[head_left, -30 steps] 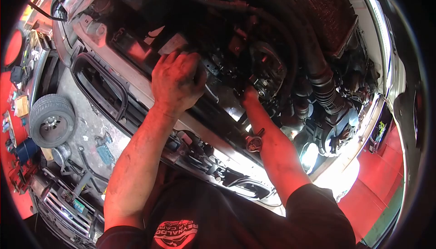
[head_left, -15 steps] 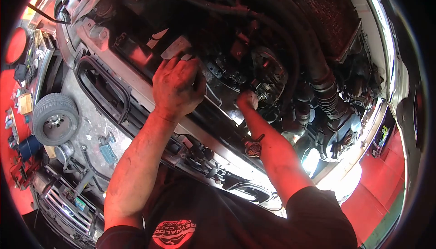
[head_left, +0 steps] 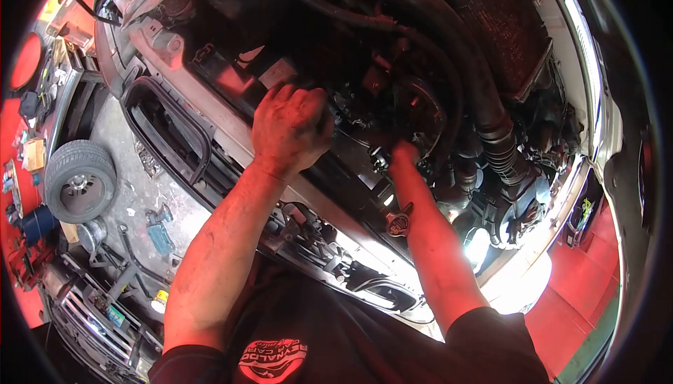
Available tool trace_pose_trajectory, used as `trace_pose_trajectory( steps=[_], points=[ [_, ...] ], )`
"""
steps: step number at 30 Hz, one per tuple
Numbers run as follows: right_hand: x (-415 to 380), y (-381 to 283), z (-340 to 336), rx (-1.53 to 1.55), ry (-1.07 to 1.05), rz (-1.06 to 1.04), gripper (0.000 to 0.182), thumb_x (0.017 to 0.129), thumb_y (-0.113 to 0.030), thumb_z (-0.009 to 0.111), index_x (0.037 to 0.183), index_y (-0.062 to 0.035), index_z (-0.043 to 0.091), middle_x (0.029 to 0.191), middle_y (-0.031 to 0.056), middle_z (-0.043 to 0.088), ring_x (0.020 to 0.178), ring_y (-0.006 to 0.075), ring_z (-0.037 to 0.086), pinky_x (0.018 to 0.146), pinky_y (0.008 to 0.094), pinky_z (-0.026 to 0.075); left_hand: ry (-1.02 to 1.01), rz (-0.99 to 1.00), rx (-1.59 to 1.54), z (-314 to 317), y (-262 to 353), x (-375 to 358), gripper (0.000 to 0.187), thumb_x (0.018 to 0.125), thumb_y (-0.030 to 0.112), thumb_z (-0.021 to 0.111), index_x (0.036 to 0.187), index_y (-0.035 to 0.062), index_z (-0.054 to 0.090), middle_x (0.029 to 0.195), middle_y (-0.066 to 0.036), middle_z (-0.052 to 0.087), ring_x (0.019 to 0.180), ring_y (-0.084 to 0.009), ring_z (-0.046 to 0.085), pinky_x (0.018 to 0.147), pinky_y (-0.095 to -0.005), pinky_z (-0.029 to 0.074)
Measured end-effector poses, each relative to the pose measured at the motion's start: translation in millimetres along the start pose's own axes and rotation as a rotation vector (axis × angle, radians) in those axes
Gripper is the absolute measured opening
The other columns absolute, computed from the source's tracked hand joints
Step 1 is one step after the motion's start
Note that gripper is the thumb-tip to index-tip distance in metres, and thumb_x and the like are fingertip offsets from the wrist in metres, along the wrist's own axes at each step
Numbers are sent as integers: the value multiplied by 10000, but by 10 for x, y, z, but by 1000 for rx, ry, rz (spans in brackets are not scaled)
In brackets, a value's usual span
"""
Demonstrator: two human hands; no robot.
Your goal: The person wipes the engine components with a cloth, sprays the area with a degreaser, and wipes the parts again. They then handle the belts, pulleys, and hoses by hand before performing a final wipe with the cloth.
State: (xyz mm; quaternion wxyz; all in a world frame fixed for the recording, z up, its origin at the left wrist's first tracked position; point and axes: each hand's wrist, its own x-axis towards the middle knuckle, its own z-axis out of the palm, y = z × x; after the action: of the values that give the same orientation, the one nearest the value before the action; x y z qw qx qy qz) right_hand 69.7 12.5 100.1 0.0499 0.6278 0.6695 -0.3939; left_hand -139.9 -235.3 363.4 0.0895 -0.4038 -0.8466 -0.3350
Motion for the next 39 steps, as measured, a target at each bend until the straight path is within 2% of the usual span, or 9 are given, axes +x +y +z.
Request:
trace_pose_trajectory(
  steps=[10, 14, 20, 25, 27, 31, 34, 37, 39],
  points=[
    [18, -33, -79, -284, 42, -208, 489, 996, -466, 549, 1146, -34, 722, 1224, 239, 695, 1168, 421, 656, 967, 497, 534, -44, -33, 34, -36, 10, -11, 204, 750, 224, 750, 878, 107, 643, 815, -57, 644, 889, -275, 633, 853, -424, 500],
    [32, -171, -37, -492, 143, -347, 498, 1000, -472, 544, 1140, -27, 719, 1223, 238, 695, 1166, 421, 657, 959, 502, 537, -76, -46, 21, 2, -25, -7, 207, 761, 245, 743, 878, 106, 642, 809, -61, 636, 884, -276, 626, 839, -424, 497],
    [354, -458, 178, 105, -85, -168, 401, 1020, -352, 528, 1194, -30, 692, 1215, 180, 697, 1129, 345, 668, 948, 458, 547, -107, -47, 26, -21, -22, -18, 211, 767, 262, 737, 866, 108, 633, 811, -59, 637, 885, -275, 623, 833, -426, 495],
    [435, -235, 255, 827, -372, -27, 336, 1036, -251, 514, 1239, -33, 670, 1209, 131, 699, 1097, 282, 677, 940, 421, 555, -130, -58, 34, -31, 3, -21, 214, 770, 273, 733, 864, 111, 629, 818, -57, 638, 895, -271, 622, 844, -425, 496],
    [366, -217, 193, 1003, -446, -8, 317, 1043, -211, 509, 1257, -34, 661, 1206, 112, 700, 1085, 257, 681, 937, 407, 559, -136, -56, 53, -35, 4, -38, 203, 779, 270, 727, 863, 112, 630, 817, -59, 638, 894, -270, 623, 841, -424, 495],
    [12, -466, 142, 926, -266, -108, 350, 1026, -164, 545, 1342, -24, 599, 1242, 101, 672, 1111, 241, 658, 958, 405, 543, -128, -69, 36, -16, 5, -26, 193, 795, 268, 720, 864, 110, 632, 819, -64, 640, 897, -271, 624, 839, -424, 496],
    [350, -276, 330, 658, -134, -123, 380, 1020, -171, 566, 1372, -29, 581, 1261, 106, 664, 1146, 247, 643, 971, 426, 535, -149, -73, 39, -26, 6, -15, 200, 801, 272, 719, 870, 105, 635, 822, -66, 643, 901, -275, 625, 842, -425, 495],
    [45, -559, 102, 1031, -331, 26, 404, 1020, -210, 586, 1382, -29, 577, 1273, 123, 660, 1130, 253, 655, 981, 438, 527, -103, -66, 18, -30, 12, -28, 200, 803, 269, 717, 873, 99, 637, 833, -65, 647, 901, -280, 624, 845, -424, 493],
    [-115, -736, -21, 964, -333, -142, 420, 1015, -227, 601, 1385, -31, 573, 1299, 155, 655, 1108, 269, 671, 971, 436, 528, -50, -46, 46, -25, -20, -16, 205, 798, 268, 719, 879, 99, 637, 836, -65, 645, 901, -284, 623, 852, -430, 494]
  ],
)
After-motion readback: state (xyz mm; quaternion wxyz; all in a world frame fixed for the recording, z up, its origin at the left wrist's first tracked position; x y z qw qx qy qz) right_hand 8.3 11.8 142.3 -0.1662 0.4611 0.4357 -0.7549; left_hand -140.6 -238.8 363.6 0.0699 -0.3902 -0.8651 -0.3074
